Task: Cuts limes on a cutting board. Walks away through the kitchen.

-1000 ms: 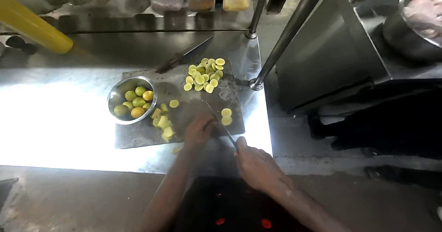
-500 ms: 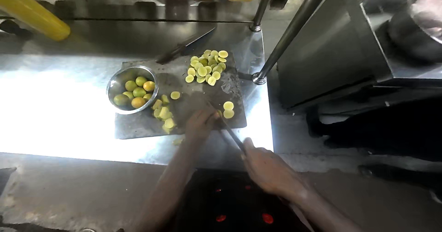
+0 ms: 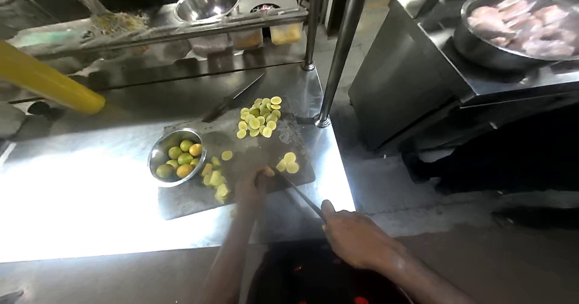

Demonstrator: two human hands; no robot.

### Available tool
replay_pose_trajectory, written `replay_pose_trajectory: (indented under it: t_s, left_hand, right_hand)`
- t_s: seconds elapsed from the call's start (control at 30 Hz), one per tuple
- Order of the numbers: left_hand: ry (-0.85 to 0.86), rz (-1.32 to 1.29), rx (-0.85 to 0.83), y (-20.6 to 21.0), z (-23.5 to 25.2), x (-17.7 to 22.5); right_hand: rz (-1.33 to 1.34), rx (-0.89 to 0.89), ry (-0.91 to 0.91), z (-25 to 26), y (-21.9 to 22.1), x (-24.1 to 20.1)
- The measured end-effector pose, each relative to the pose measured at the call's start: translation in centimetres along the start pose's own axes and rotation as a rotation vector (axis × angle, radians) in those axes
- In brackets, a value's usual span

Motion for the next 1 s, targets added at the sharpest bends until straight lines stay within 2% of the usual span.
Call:
replay_pose_trajectory:
  t_s: [0.07, 0.17, 0.2, 0.27, 0.37, 0.5, 0.63, 0.87, 1.0]
  left_hand:
    - [-0.119, 0.099, 0.008, -2.2, 0.7, 0.3]
    - [-0.330, 0.359, -0.120, -4.2, 2.3, 0.8]
    - [-0.341, 0.417, -0.154, -4.1, 2.6, 1.0]
    - [-0.276, 0.457, -0.260, -2.6, 3.1, 1.4]
    - [-0.336, 0.434, -0.544, 0.8, 4.1, 2.0]
    - [-0.374, 0.411, -0.713, 2.6, 5.5, 2.5]
    - [-0.375, 0.375, -0.726, 3.0, 5.9, 2.0]
    - [-0.374, 0.273, -0.641, 3.3, 5.3, 1.5]
    - [-0.329, 0.355, -0.613, 4.1, 4.4, 1.0]
  right_hand:
    - [0.076, 0.033, -0.034, 0.0, 0.9, 1.0]
    - [0.278, 0.093, -0.064, -0.4, 2.5, 2.9]
    - [0.342, 0.116, -0.058, -0.7, 3.0, 3.5]
    - [0.420, 0.182, -0.046, -0.8, 3.9, 4.5]
    - [0.430, 0.244, -0.040, -0.7, 4.7, 5.4]
    - [0.394, 0.286, -0.050, -1.0, 4.5, 6.0]
    - [0.402, 0.325, -0.053, -0.8, 4.6, 6.4]
    - [0.400, 0.337, -0.062, 0.0, 4.6, 6.9]
    - [0.397, 0.335, -0.069, 0.5, 4.6, 6.9]
Point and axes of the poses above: each hand's wrist, its own z-axis towards the middle knuckle, its own y-axis out of the palm, x = y × z, the point moved 4 cm from there along z, towards the middle knuckle, and after that the axes turned 11 degrees about -z, right-handed, at the moved point
